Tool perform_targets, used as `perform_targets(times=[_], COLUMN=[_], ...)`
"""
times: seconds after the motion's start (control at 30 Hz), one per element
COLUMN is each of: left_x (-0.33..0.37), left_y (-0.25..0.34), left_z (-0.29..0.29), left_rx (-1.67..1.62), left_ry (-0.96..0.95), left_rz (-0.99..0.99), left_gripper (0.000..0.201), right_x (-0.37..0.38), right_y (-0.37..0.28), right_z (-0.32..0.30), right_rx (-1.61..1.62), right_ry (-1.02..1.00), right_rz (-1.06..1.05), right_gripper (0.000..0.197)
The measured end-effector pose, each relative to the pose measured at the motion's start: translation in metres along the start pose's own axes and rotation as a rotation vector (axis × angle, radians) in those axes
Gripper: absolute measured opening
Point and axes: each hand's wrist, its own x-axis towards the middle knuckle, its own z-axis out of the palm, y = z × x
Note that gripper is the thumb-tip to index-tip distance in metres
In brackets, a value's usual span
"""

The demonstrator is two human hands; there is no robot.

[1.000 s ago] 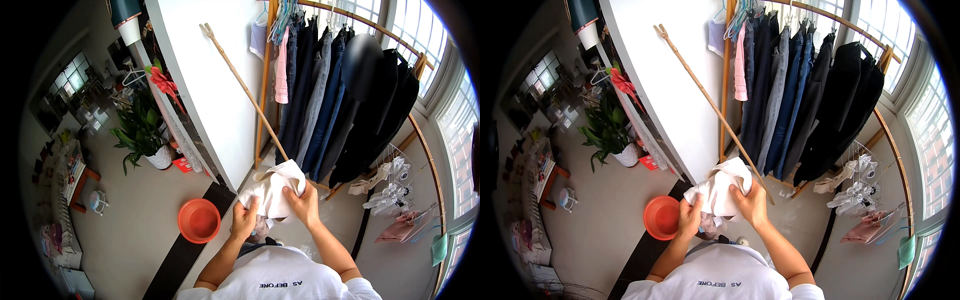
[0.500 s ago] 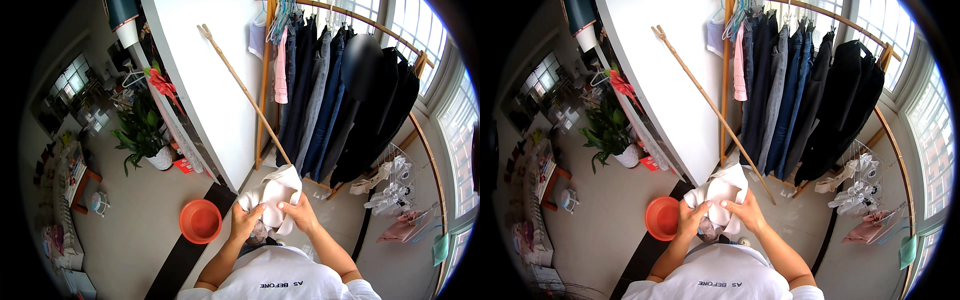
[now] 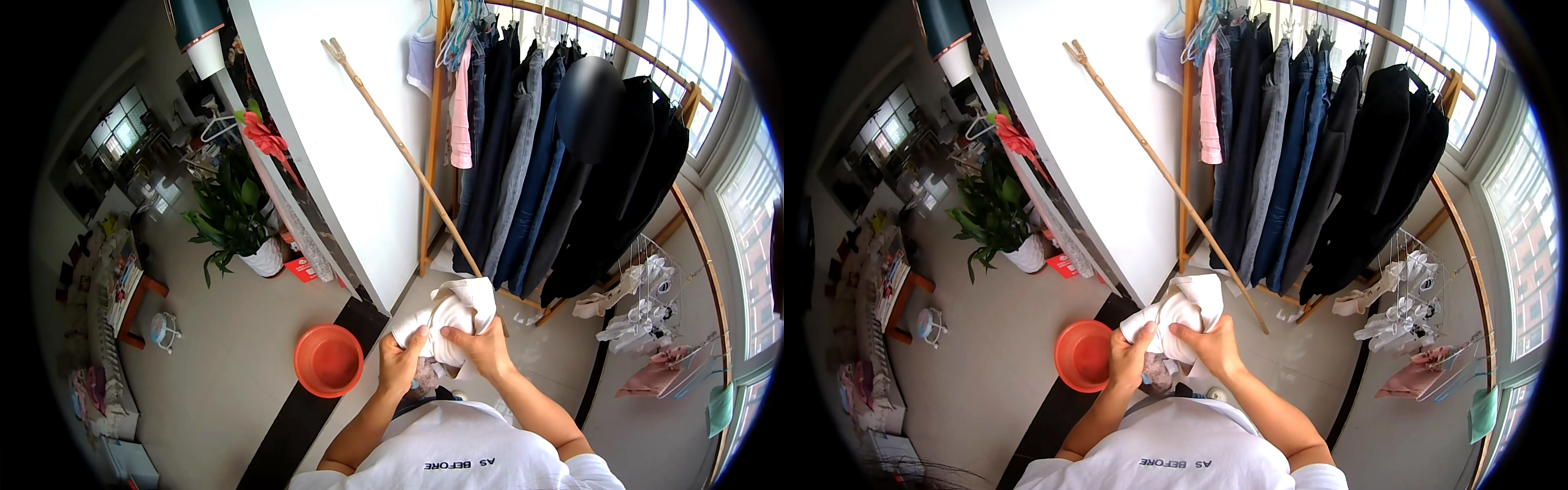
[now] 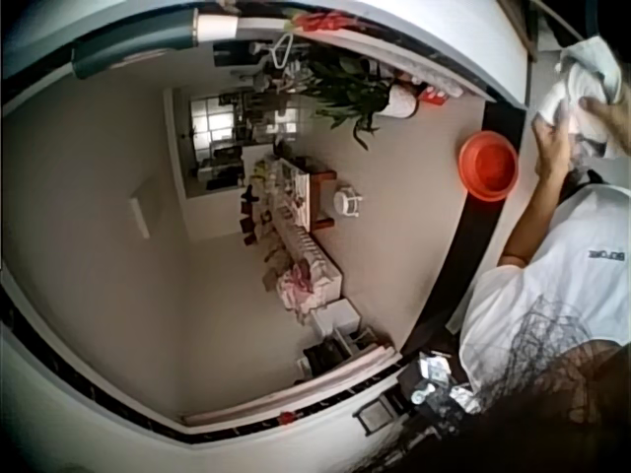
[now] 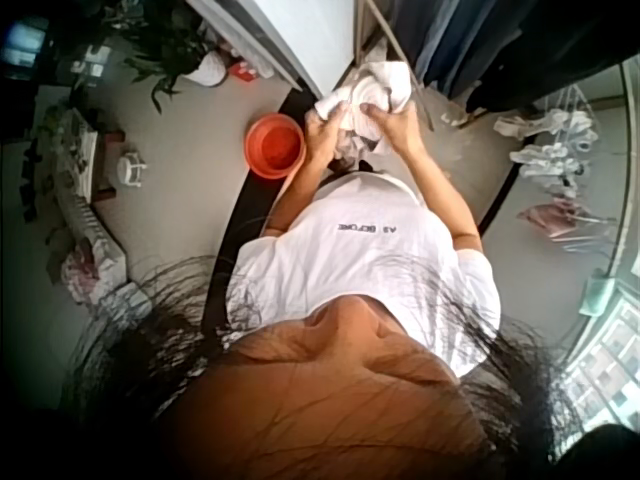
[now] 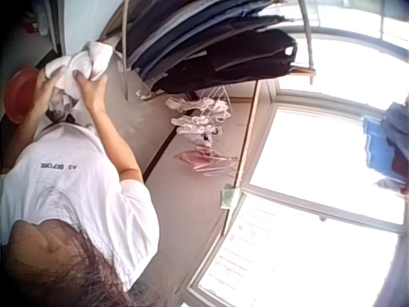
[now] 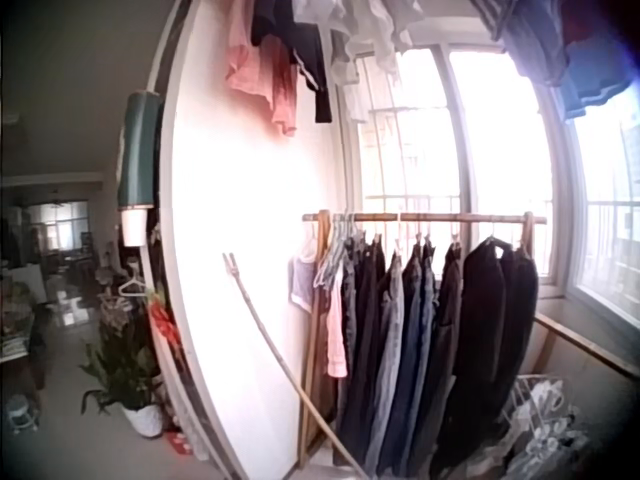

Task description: The person takes wet clothes from a basin, places them on hangers, and hangs them on a drying rack near a window. The person handles a towel, pants, and a bra, using a long stick to reach the upper rack.

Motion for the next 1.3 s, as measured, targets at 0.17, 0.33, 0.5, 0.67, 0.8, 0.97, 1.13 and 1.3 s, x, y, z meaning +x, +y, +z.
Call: perform_targets(times=[0.17, 0.33, 0.5, 0.67, 0.8, 0.97, 1.13, 1.3], left_x=[-0.003, -0.003, -0.004, -0.002, 0.000, 0.003, 0.007, 0.007], left_y=[-0.006, -0.005, -0.003, -0.001, -0.004, -0.002, -0.011, -0.014], left_z=[-0.011, -0.008, -0.009, -0.009, -0.013, -0.009, -0.013, -0.013], left_rx=[0.032, 0.038, 0.090, 0.114, 0.120, 0.130, 0.135, 0.108], left_ry=[-0.035, -0.064, -0.144, -0.144, -0.171, -0.140, -0.101, -0.100], left_rz=[0.018, 0.033, 0.022, 0.025, 0.009, -0.043, -0.062, -0.108], left_gripper=[0.020, 0.020, 0.021, 0.019, 0.016, 0.016, 0.018, 0.022], right_x=[0.007, 0.010, 0.007, 0.005, 0.005, 0.006, 0.006, 0.005], right_y=[-0.007, 0.001, 0.000, 0.004, 0.010, 0.014, 0.012, 0.015], right_z=[-0.003, 0.000, -0.001, -0.001, -0.004, -0.013, -0.024, -0.030], right_rx=[-0.183, -0.337, -0.416, -0.383, -0.294, -0.253, -0.244, -0.146], right_ry=[0.064, 0.144, 0.069, 0.003, -0.029, -0.158, -0.244, -0.299], right_rz=[-0.032, -0.165, -0.108, -0.093, -0.163, -0.099, -0.060, 0.105], right_gripper=[0.026, 0.027, 0.025, 0.023, 0.022, 0.022, 0.024, 0.025])
